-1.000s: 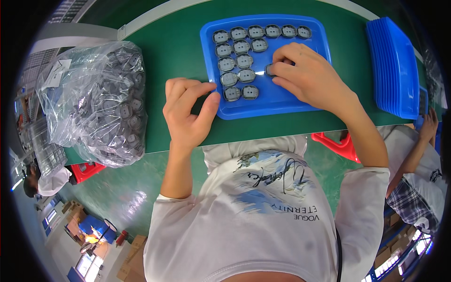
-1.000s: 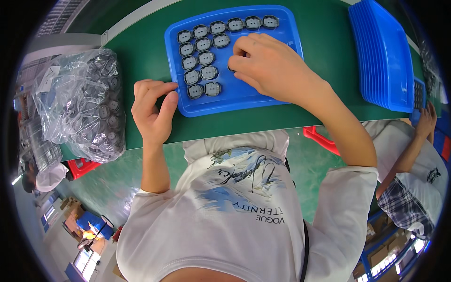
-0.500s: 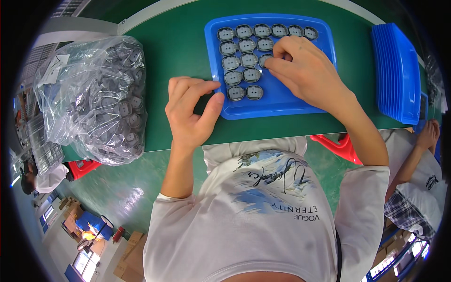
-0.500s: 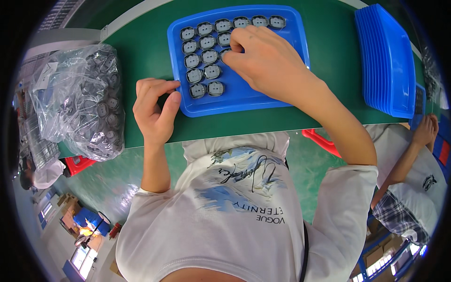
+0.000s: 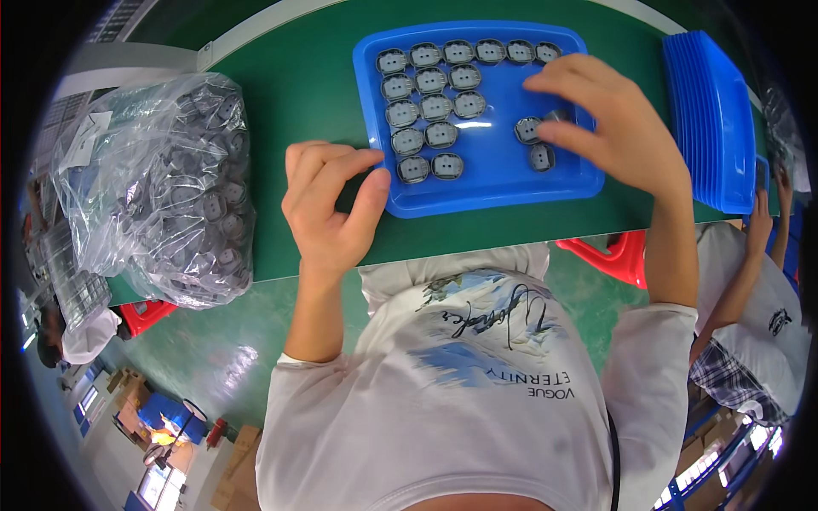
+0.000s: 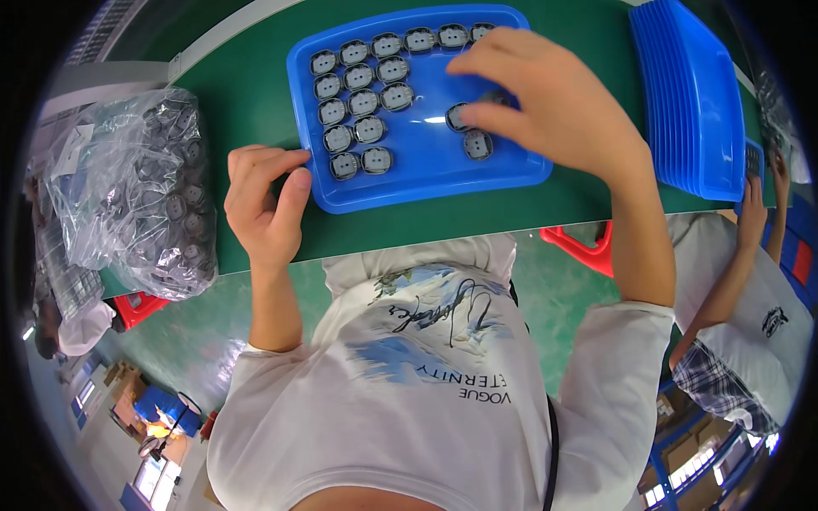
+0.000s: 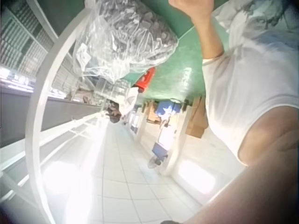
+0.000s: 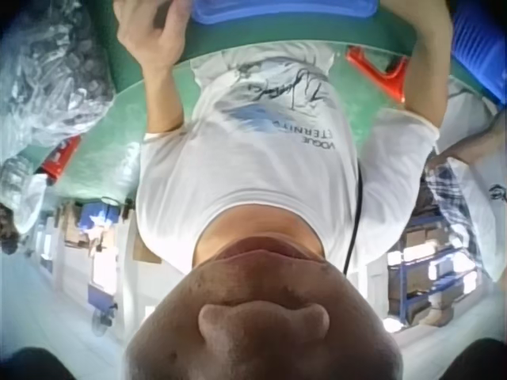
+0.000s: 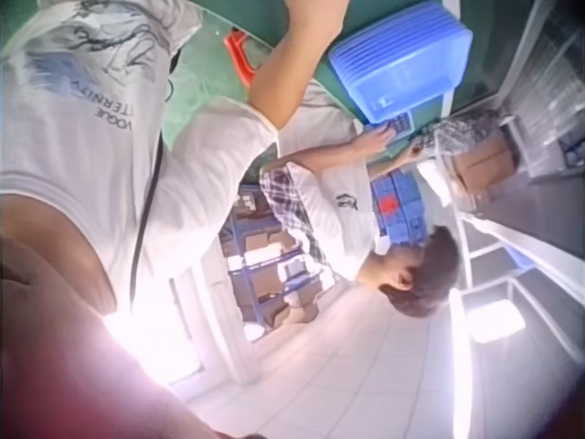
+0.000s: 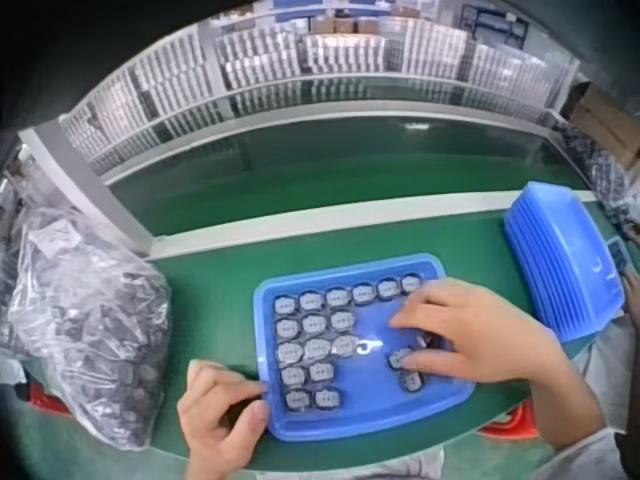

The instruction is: Manually sort grey electronic components from a large plastic bag and place them into specific slots in a blue tray.

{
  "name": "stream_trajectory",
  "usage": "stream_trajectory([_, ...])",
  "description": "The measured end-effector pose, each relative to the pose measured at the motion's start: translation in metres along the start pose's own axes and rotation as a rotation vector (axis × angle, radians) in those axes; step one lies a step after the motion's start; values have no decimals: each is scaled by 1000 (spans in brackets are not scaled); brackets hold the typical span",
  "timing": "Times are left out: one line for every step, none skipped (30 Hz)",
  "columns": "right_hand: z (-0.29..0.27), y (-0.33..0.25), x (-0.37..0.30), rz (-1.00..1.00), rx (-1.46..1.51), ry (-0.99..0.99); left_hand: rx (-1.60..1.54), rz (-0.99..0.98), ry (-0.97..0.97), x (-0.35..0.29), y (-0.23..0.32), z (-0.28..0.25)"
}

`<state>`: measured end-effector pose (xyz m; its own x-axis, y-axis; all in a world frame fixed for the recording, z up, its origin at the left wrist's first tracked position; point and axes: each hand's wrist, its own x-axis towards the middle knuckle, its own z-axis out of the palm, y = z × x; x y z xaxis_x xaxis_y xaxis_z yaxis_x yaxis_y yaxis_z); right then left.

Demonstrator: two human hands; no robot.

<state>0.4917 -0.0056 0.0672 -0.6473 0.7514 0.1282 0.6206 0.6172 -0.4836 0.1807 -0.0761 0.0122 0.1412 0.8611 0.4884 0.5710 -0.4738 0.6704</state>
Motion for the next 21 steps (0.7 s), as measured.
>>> stream_trajectory([5, -1, -2, 5, -2, 1, 26, 44, 17, 4, 3, 0])
stream_trajectory([10, -3, -3, 18, 15, -64, 23, 47, 14, 10, 8, 0])
stream_trajectory([15, -5, -5, 31, 31, -130, 45, 100, -25, 18, 15, 2])
stream_trajectory([19, -6, -4, 58, 64, -109, 74, 150, -61, 24, 23, 4])
stream_trajectory([22, -6, -4, 55, 64, -108, 77, 150, -59, 29, 29, 8])
stream_trajectory([26, -5, -5, 48, 66, -93, 74, 218, -123, 35, 35, 15])
stream_trajectory([29, -5, -5, 41, 69, -76, 73, 286, -189, 39, 39, 22])
stream_trajectory([32, -8, -6, 34, 74, -75, 81, 283, -188, 43, 44, 27])
stream_trajectory([36, -11, -7, 26, 116, -53, 106, 322, -279, 45, 48, 33])
stream_trajectory([36, -13, -9, 24, 154, -28, 126, 364, -371, 48, 50, 38])
stream_trajectory([35, -14, -12, 24, 156, -28, 127, 363, -372, 48, 51, 42])
stream_trajectory([34, -14, -16, 20, 157, -19, 138, 362, -432, 46, 53, 47])
stream_trajectory([31, -12, -20, 22, 156, -5, 147, 367, -495, 48, 53, 50])
stream_trajectory([30, -9, -23, 28, 158, -5, 143, 368, -501, 49, 53, 52])
stream_trajectory([30, -4, -27, 6, 96, 2, 158, 361, -536, 50, 52, 54])
stream_trajectory([28, -1, -28, -14, 31, 15, 174, 362, -573, 53, 50, 54])
stream_trajectory([28, 1, -29, -5, 30, 16, 167, 366, -578, 56, 48, 54])
stream_trajectory([27, 5, -28, 5, 21, -17, 139, 363, -583, 58, 45, 54])
stream_trajectory([26, 4, -29, 3, 17, -38, 129, 362, -590, 58, 48, 51])
stream_trajectory([24, 4, -28, -2, 19, -28, 139, 367, -591, 59, 50, 49])
stream_trajectory([20, 3, -26, -4, 12, -36, 140, 401, -563, 60, 51, 47])
